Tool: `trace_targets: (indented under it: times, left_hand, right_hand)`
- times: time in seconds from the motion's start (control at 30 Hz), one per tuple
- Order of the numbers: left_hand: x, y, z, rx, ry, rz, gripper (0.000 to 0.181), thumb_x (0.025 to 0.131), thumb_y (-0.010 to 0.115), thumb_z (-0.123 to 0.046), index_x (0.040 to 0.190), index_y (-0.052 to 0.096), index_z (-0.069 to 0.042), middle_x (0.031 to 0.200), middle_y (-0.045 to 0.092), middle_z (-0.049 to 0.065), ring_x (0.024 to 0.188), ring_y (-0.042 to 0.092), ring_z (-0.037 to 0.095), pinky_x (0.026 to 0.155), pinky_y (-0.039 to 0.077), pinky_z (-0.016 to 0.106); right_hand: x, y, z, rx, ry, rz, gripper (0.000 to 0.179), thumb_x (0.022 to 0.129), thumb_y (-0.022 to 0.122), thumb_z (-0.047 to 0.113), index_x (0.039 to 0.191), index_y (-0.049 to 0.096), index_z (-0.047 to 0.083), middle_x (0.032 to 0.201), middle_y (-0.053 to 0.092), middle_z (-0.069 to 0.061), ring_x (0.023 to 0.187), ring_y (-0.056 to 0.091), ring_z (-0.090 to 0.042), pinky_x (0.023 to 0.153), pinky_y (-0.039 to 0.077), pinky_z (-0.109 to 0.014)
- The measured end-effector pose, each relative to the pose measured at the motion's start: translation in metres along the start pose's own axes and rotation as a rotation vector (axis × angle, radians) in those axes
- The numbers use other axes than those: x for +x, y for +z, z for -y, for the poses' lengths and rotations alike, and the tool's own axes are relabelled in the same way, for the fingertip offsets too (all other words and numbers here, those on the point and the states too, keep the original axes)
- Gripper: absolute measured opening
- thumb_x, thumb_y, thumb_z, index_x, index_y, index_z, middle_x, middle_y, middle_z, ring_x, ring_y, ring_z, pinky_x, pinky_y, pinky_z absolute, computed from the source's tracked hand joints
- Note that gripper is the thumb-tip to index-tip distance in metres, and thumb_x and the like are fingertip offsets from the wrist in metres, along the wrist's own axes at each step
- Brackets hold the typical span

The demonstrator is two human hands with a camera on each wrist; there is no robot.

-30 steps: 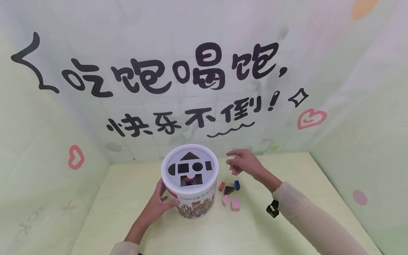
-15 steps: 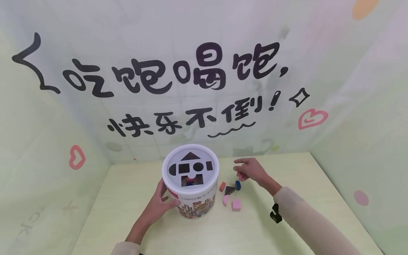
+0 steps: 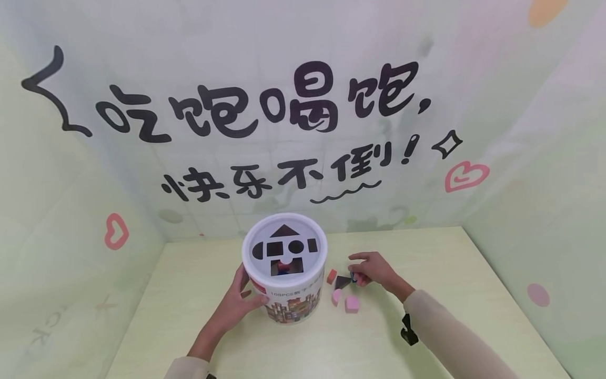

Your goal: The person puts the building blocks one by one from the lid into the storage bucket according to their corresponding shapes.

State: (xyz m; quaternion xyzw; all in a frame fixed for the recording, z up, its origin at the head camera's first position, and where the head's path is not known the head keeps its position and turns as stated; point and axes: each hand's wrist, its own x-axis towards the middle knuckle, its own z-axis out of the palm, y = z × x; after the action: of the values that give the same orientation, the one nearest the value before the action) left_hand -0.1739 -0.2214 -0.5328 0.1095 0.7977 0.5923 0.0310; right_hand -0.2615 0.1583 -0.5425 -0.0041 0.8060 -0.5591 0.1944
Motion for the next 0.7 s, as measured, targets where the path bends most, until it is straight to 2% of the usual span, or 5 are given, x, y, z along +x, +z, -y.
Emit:
trace_targets:
  times: [0.27, 0.43, 0.57, 0.7]
  left_hand:
    - [-0.001, 0.001, 0.001, 0.006, -0.003, -0.002, 0.101, 0.08, 0.077, -0.019, 0.156, 0.011, -0.021, 0.16, 0.021, 0.016, 0.145, 0.022, 0.042, 0.104, 0.036, 0.065]
    - [-0.001, 0.001, 0.001, 0.009, 0.001, -0.003, 0.101, 0.08, 0.077, -0.02, 0.156, 0.011, -0.022, 0.16, 0.02, 0.016, 0.145, 0.022, 0.042, 0.104, 0.036, 0.065]
    - [0.0, 0.001, 0.002, 0.01, 0.005, -0.002, 0.102, 0.08, 0.077, -0.02, 0.157, 0.01, -0.022, 0.161, 0.02, 0.016, 0.145, 0.022, 0.043, 0.104, 0.036, 0.065]
    - [0.0, 0.001, 0.004, 0.014, 0.007, -0.003, 0.102, 0.08, 0.077, -0.02, 0.157, 0.01, -0.021, 0.161, 0.019, 0.016, 0.145, 0.022, 0.043, 0.103, 0.037, 0.064]
  right_hand:
    - [-0.004, 0.005, -0.013, 0.013, 0.021, -0.015, 0.046, 0.088, 0.067, 0.009, 0.131, 0.056, -0.005, 0.059, 0.062, -0.004, 0.048, 0.058, -0.01, 0.048, 0.054, -0.027]
    - [-0.006, 0.008, -0.021, -0.063, 0.031, -0.059, 0.047, 0.088, 0.067, 0.006, 0.133, 0.056, -0.001, 0.059, 0.063, -0.006, 0.046, 0.058, -0.011, 0.047, 0.053, -0.026]
    - [-0.007, 0.01, -0.027, -0.145, 0.005, -0.057, 0.048, 0.087, 0.068, 0.005, 0.133, 0.056, -0.001, 0.059, 0.064, -0.008, 0.045, 0.058, -0.013, 0.047, 0.053, -0.027]
    - [-0.008, 0.012, -0.029, -0.15, -0.018, -0.052, 0.047, 0.086, 0.067, 0.004, 0.132, 0.056, -0.002, 0.058, 0.063, -0.009, 0.044, 0.058, -0.014, 0.046, 0.054, -0.029]
